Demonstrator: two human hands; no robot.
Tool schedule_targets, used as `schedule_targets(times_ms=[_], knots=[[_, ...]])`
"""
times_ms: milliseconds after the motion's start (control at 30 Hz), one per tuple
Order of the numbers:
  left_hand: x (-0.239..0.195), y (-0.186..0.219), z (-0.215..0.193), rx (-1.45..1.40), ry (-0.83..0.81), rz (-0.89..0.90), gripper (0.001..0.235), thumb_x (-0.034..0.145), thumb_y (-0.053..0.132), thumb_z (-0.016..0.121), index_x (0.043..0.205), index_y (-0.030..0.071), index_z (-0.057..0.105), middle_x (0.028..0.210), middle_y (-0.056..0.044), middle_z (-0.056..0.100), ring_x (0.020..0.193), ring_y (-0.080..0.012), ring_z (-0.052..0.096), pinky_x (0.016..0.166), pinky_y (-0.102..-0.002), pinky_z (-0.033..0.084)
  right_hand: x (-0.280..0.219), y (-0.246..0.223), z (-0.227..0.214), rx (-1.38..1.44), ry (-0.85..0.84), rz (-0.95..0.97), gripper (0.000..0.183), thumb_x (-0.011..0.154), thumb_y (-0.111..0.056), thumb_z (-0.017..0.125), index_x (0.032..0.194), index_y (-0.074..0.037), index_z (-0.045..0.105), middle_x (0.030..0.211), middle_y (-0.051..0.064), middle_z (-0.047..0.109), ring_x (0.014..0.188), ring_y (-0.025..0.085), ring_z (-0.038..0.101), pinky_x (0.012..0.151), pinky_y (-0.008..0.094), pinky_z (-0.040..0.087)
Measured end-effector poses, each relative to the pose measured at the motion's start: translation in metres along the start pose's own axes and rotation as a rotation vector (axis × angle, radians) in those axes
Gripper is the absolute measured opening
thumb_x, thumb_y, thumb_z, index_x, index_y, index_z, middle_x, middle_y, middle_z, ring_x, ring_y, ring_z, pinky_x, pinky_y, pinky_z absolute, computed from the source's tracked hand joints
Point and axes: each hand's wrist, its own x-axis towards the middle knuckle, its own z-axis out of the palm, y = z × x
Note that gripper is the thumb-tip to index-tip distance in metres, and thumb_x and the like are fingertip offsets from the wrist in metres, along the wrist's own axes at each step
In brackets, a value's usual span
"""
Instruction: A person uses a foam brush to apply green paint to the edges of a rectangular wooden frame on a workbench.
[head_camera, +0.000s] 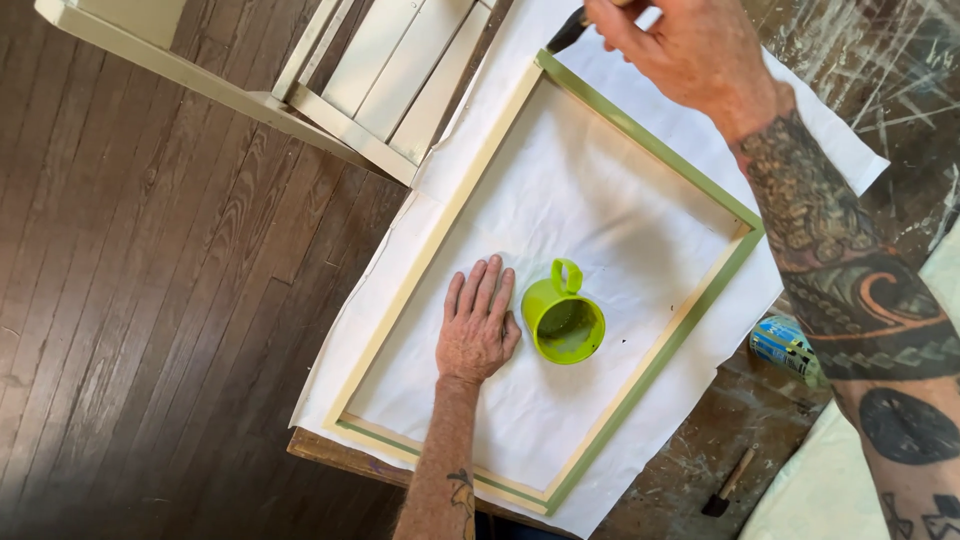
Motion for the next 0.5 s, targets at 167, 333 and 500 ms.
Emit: schedule_targets(times_ms=[167,333,500], knots=[[0.000,0.000,0.000,0.015,-0.021,0.010,0.061,0.093,0.026,0.054,0.151,0.008,0.051,0.160,-0.015,0.046,0.149,-0.0322,0.044,0.124,-0.052,0.034,-0.008,-0.004,0.008,0.075,0.111,-0.093,0.015,0.115,0.006,0.068,0.105,0.013,0.077,0.111,0.017,0.078,0.077,0.026,0.076,0.056,0.028,0.058],[0.001,0.000,0.001,0.011,-0.005,-0.003,0.060,0.092,0.024,0.054,0.150,0.009,0.053,0.159,-0.014,0.047,0.148,-0.0310,0.045,0.124,-0.050,0.034,-0.011,-0.007,0.014,0.060,0.086,-0.119,0.013,0.114,0.004,0.068,0.109,0.013,0.077,0.108,0.015,0.078,0.069,0.023,0.070,0.058,0.031,0.058],[0.001,0.000,-0.001,0.018,0.000,0.000,0.059,0.091,0.024,0.054,0.149,0.009,0.054,0.159,-0.014,0.048,0.147,-0.0314,0.046,0.124,-0.051,0.035,-0.016,0.002,0.014,-0.087,0.094,-0.160,0.015,0.117,0.002,0.069,0.104,0.006,0.076,0.105,0.006,0.078,0.053,0.019,0.062,0.062,0.035,0.046]])
